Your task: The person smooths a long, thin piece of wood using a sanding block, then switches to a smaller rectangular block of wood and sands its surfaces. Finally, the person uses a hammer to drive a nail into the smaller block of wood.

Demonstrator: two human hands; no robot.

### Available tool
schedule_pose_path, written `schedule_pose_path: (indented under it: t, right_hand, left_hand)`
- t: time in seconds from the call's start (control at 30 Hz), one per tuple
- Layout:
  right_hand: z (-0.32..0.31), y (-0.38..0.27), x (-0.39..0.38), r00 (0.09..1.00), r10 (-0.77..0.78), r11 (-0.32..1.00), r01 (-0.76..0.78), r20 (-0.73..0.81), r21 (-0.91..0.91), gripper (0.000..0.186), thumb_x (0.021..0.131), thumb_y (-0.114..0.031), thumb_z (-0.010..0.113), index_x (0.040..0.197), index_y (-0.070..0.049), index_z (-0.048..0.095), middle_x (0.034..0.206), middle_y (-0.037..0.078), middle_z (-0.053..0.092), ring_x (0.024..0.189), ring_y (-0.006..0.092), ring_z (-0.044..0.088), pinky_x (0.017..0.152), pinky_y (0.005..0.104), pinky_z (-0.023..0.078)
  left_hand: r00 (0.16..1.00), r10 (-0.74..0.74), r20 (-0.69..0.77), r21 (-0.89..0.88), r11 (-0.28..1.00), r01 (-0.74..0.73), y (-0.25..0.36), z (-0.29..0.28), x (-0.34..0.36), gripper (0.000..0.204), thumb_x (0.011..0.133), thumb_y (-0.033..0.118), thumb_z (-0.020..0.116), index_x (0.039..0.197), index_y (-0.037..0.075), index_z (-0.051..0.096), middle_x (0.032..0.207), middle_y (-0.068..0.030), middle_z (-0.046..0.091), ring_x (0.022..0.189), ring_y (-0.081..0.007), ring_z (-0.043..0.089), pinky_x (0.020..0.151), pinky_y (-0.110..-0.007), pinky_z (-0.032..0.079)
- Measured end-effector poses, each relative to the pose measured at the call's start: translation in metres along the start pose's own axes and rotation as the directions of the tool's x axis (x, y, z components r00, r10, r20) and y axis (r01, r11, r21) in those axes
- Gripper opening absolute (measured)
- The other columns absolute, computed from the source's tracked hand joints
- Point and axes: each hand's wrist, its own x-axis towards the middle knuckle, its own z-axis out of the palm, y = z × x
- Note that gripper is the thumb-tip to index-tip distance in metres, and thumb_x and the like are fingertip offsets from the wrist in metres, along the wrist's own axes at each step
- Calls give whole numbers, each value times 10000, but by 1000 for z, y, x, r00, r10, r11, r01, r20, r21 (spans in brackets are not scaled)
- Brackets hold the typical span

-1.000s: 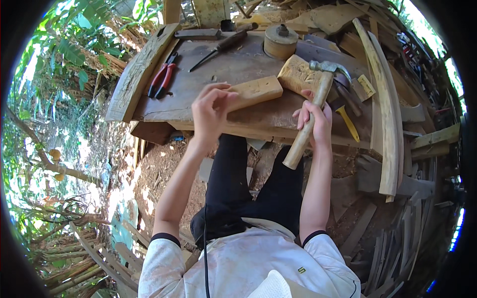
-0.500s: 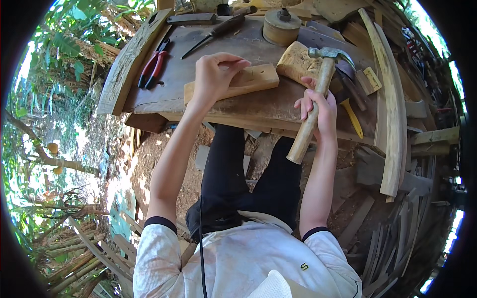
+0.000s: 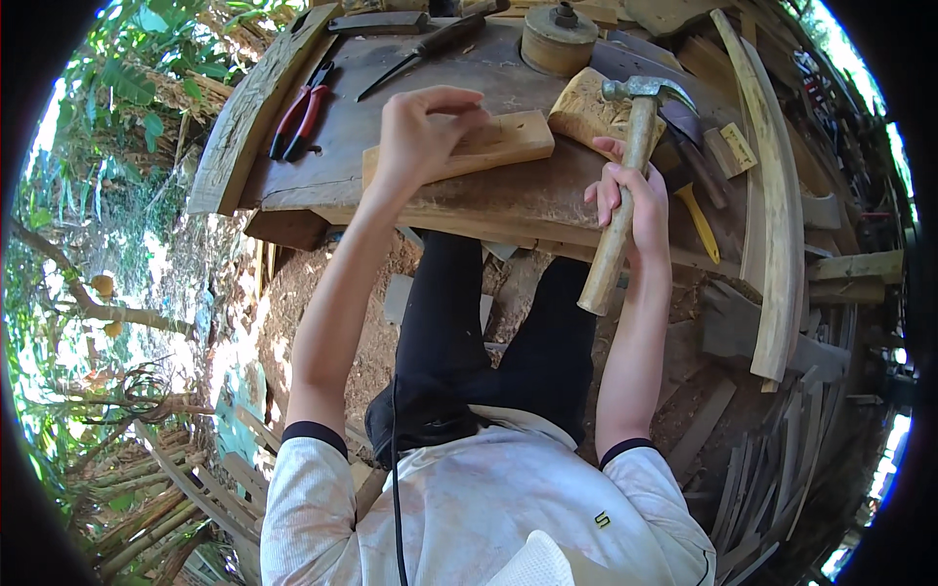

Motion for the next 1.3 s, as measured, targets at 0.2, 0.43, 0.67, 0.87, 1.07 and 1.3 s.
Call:
schedule_pose_path:
  t: [0.2, 0.43, 0.67, 0.87, 1.07, 1.3]
  right_hand:
    - [-8, 3, 2, 1000, -17, 998, 16, 10, 58, 459, 997, -169, 575, 1368, 101, 548, 635, -2, 504, 497, 127, 526, 745, 351, 542]
    - [-7, 2, 3, 1000, -2, 998, 1, 12, 64, 479, 1009, -198, 561, 1378, 106, 542, 624, -10, 488, 490, 121, 505, 742, 337, 531]
    - [-10, 5, -1, 996, -39, 987, 26, 84, 156, 584, 1154, -411, 426, 1424, 96, 529, 595, -9, 467, 460, 113, 475, 676, 316, 492]
    - [-6, 4, -3, 993, -36, 994, 24, 115, 111, 581, 1175, -458, 378, 1416, 45, 540, 585, -3, 456, 446, 116, 466, 639, 303, 481]
    - [-4, 2, -3, 991, -25, 997, 14, 133, 82, 555, 1171, -421, 402, 1398, 63, 552, 581, -7, 457, 432, 111, 457, 633, 296, 481]
    - [-4, 0, -3, 994, -25, 996, 16, 109, 85, 542, 1167, -402, 411, 1401, 65, 555, 583, -10, 459, 432, 109, 455, 633, 292, 477]
  left_hand:
    - [995, -92, 33, -366, 925, 98, -9, -25, 8, 205, 971, 75, 795, 1160, 0, 816, 1105, -105, 815, 975, -140, 765, 932, -263, 585]
    - [994, -86, -64, -228, 971, 70, -24, -30, -3, 162, 955, 65, 808, 1092, -18, 829, 1020, -90, 828, 936, -113, 761, 868, -242, 585]
    - [996, -74, -46, -14, 997, 73, -27, -49, -4, 189, 954, 40, 790, 1131, -21, 818, 1039, -102, 821, 979, -129, 763, 912, -258, 592]
    - [997, 52, -64, -167, 984, -62, -26, -48, -6, 200, 935, 39, 812, 1128, -12, 821, 1037, -89, 816, 961, -120, 751, 909, -253, 589]
    - [994, -47, 102, -151, 987, 62, -14, -32, -7, 178, 940, 3, 802, 1116, 3, 828, 1018, -39, 806, 923, -75, 719, 858, -230, 578]
    - [993, -40, 113, -117, 992, 54, -13, -29, -11, 166, 936, 7, 798, 1097, 16, 839, 1000, -59, 816, 933, -79, 735, 856, -229, 579]
